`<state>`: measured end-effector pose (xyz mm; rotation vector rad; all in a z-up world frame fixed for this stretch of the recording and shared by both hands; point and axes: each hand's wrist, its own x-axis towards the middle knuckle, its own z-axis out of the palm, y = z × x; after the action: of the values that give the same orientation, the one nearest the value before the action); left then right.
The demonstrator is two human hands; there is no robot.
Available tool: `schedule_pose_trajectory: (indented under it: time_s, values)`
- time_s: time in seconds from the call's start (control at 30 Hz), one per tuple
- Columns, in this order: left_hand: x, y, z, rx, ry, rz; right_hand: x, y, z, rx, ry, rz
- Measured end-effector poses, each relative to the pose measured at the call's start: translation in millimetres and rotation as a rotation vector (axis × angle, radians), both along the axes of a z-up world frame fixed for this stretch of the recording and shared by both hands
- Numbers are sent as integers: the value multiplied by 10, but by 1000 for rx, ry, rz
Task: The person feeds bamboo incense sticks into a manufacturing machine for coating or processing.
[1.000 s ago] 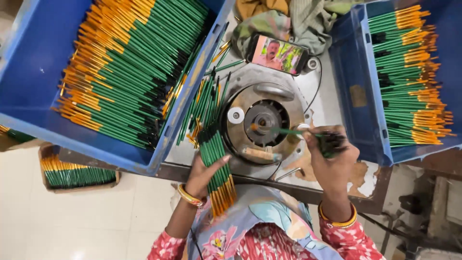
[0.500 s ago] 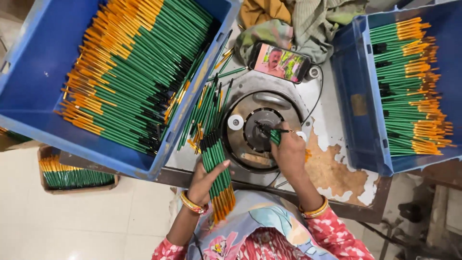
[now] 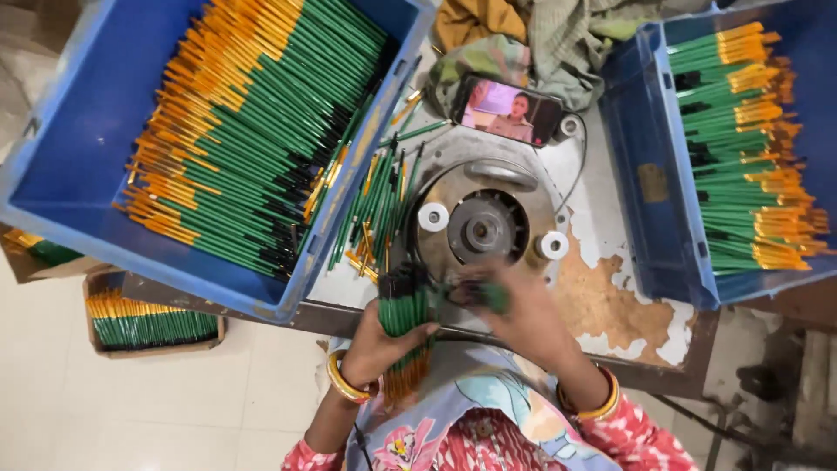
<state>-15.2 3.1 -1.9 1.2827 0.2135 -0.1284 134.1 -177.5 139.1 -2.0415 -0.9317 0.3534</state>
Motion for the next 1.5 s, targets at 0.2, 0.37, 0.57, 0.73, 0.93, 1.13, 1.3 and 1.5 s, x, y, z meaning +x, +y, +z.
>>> schedule_pose_trajectory:
  time_s: [0.2,0.37,0.57,0.73,0.93,1.13,1.3,1.5]
  values:
    - [275,-5,112,-43,117,44,123,-453,-15,-180,49,-260]
    - [235,-38,87,-493,350,229,347,-434,-572,-195,-296,-393]
    - [66,-28,-129,-491,335,251,388,-389,-914,-400,-264,-240]
    - [198,-22,-77,-452,323,223,369,-346,-951,-345,-379,-301]
    - [123,-79,-176,-551,371,150,342,-323,-957,-305,-356,-326]
    - [103,-68,-169,-576,292,216,335,-401,-869,-284,-359,-311]
    - [36,-157,-249,-479,276,168,434,-395,-237,-67,505,-316]
    - [293,-187,432,-583,290,75,449,-291,-408,57,893,-355]
